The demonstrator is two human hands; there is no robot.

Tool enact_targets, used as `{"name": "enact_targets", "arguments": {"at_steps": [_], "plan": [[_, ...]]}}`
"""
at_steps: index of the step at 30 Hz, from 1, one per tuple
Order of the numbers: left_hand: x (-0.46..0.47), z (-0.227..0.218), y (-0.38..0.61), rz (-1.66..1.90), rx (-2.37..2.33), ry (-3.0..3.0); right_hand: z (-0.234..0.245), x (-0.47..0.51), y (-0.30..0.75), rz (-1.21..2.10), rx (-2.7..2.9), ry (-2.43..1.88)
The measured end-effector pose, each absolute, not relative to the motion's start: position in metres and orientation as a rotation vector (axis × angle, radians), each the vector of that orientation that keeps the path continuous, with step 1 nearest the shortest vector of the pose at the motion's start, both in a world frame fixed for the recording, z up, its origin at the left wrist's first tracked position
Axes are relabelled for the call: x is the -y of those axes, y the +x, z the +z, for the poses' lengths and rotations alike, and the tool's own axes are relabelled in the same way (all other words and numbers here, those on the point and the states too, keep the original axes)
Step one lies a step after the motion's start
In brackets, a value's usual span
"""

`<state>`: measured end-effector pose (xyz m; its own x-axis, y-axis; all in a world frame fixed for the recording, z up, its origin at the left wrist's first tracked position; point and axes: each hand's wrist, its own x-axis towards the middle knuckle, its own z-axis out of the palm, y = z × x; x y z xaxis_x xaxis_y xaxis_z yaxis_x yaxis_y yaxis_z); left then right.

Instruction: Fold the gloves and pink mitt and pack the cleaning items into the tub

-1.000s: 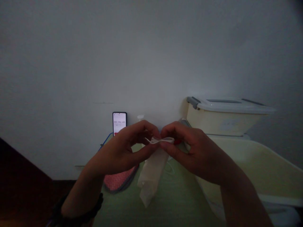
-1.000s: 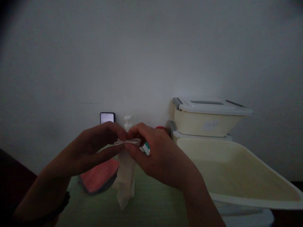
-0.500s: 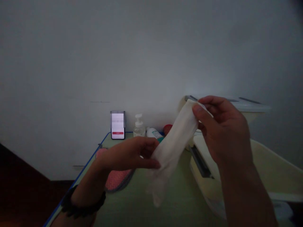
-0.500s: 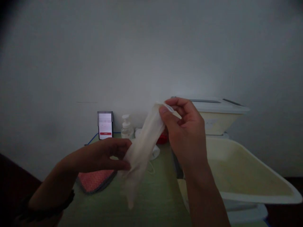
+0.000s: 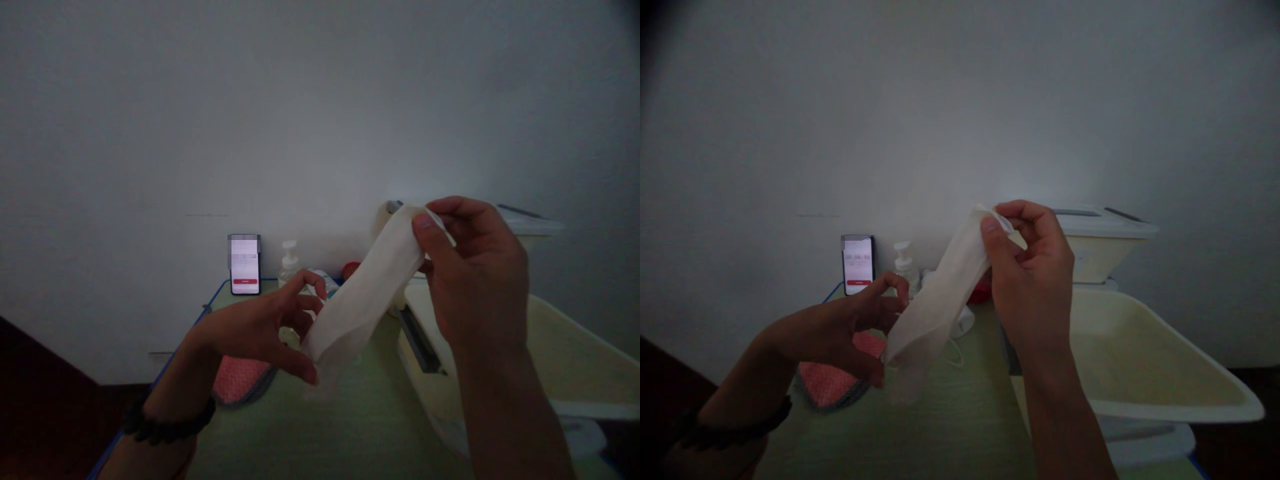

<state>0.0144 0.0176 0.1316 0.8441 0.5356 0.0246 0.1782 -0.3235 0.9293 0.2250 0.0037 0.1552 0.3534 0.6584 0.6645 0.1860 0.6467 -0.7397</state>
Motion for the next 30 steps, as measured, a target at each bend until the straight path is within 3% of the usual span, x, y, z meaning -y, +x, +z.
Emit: {"name": "enact_targets", "arguments": {"at_steps": [19,30], "plan": [[-0.033,0.125,0.001,0.422,-0.814,2.247,0.152,-0.001,0.215,0.320,1.251,-0.888],[-0.054,0.102,-0.048,0.503,-0.821,1.498,0.146,-0.049,0.162,0.580,1.180,-0.878]]}}
